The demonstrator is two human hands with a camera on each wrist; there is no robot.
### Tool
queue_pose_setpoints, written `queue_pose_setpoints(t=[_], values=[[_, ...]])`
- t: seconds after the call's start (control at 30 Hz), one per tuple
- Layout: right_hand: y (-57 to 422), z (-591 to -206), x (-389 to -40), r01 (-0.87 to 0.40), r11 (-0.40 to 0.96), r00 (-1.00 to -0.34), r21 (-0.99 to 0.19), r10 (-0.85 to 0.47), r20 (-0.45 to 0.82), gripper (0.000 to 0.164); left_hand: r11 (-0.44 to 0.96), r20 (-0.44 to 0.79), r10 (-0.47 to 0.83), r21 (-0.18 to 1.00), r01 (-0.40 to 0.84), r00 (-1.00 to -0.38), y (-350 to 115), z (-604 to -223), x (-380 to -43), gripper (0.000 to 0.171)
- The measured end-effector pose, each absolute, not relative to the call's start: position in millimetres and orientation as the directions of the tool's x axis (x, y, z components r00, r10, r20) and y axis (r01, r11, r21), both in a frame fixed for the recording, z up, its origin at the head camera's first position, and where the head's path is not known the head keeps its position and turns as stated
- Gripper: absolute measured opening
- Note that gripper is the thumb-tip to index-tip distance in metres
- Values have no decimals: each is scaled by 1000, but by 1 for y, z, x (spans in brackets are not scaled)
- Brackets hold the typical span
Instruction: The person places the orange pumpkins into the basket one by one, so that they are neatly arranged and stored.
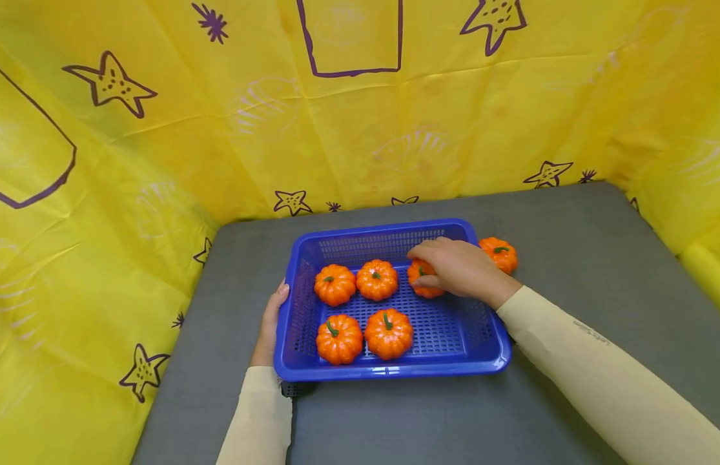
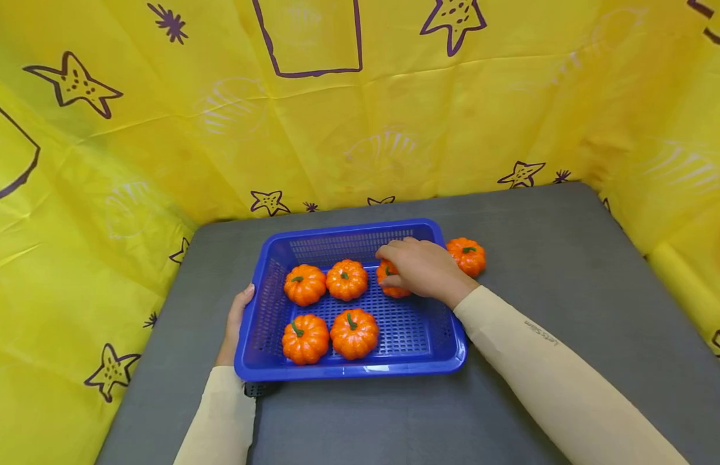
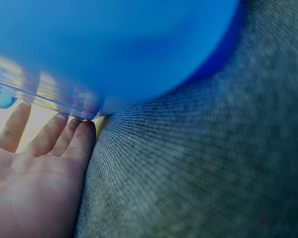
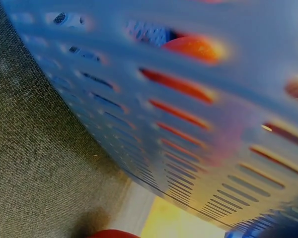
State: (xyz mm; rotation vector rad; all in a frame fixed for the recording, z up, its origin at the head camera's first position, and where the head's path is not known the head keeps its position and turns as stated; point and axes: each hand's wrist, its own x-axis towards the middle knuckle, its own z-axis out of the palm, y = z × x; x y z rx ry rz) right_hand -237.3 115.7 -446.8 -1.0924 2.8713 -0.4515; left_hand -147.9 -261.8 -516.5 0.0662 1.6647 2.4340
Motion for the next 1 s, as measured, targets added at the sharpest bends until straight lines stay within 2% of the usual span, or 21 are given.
queue_pose_setpoints(t=[0.47, 0.7, 1.0], values=[[115, -449, -239, -604, 728, -783, -324, -619, 67, 52, -342, -87, 180, 928, -145, -980, -263, -517, -147, 65], [119, -449, -239, -571, 698, -804, -432, -581, 125, 51, -347, -82, 187, 927, -144, -979, -262, -514, -146, 64], [127, -452, -238, -540, 568, -820, -621, -523, 234, 51, -354, -85, 206, 922, -155, -975, -263, -515, -146, 63]])
